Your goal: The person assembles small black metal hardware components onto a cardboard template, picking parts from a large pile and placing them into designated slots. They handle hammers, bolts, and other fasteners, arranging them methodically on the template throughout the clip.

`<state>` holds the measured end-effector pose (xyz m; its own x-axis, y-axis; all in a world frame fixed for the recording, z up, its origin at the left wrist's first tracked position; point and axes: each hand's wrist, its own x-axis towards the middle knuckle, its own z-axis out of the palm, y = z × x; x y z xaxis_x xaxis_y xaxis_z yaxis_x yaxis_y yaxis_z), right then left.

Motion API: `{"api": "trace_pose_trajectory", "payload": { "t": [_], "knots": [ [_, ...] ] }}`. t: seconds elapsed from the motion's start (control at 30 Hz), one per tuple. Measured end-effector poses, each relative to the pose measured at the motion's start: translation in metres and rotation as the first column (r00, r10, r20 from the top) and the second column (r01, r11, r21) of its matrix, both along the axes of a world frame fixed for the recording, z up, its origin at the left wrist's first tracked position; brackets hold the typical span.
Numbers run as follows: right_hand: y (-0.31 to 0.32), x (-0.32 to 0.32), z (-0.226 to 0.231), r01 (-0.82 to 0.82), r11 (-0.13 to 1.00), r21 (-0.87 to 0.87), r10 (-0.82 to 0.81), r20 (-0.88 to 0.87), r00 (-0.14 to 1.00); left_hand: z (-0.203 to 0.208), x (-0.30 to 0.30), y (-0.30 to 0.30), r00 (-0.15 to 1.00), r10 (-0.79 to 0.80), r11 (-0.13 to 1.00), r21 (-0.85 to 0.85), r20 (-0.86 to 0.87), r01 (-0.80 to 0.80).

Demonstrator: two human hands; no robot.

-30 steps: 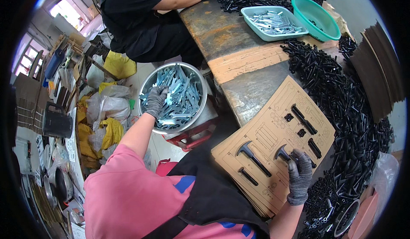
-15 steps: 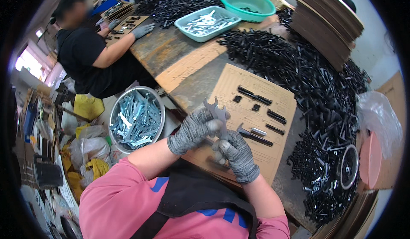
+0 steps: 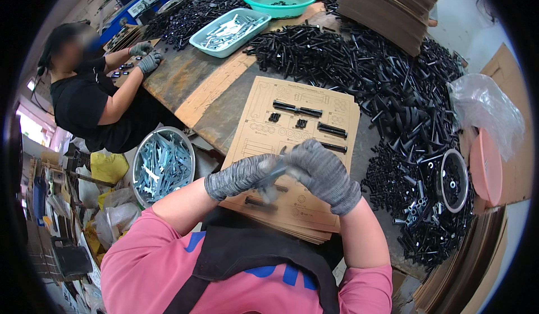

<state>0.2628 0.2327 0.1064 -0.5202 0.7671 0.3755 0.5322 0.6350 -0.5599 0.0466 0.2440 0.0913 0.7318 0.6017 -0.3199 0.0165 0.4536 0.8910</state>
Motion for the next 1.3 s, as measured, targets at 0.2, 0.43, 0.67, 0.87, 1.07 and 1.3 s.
{"api": "trace_pose_trajectory", "payload": {
  "t": [0.2, 0.43, 0.67, 0.87, 1.07, 1.3],
  "knots": [
    [-0.002, 0.013, -0.009, 0.321, 0.936, -0.143, -0.351, -0.379, 0.856, 0.002, 0.006, 0.005, 0.998, 0.013, 1.0, 0.008, 0.069, -0.013],
    [-0.012, 0.213, -0.019, 0.732, 0.667, 0.142, -0.733, -0.049, 0.678, -0.014, -0.015, 0.072, 0.917, 0.34, 0.919, 0.134, 0.208, -0.371],
    [-0.05, 0.435, -0.045, 0.97, 0.203, 0.135, -0.8, 0.594, 0.084, -0.041, -0.032, 0.187, 0.608, 0.616, 0.708, 0.691, -0.501, -0.147],
    [-0.045, 0.471, -0.063, 0.947, 0.206, -0.247, -0.736, 0.599, 0.317, -0.047, -0.011, 0.189, 0.365, 0.62, 0.639, 0.717, -0.695, 0.28],
    [-0.042, 0.479, -0.068, 0.859, 0.221, -0.461, -0.883, 0.28, 0.378, -0.034, 0.011, 0.172, 0.163, 0.606, 0.634, 0.597, -0.778, 0.492],
    [-0.049, 0.451, -0.066, 0.945, 0.219, -0.244, -0.945, 0.189, 0.267, -0.019, 0.016, 0.154, 0.274, 0.62, 0.59, 0.667, -0.735, 0.456]
  ]
}}
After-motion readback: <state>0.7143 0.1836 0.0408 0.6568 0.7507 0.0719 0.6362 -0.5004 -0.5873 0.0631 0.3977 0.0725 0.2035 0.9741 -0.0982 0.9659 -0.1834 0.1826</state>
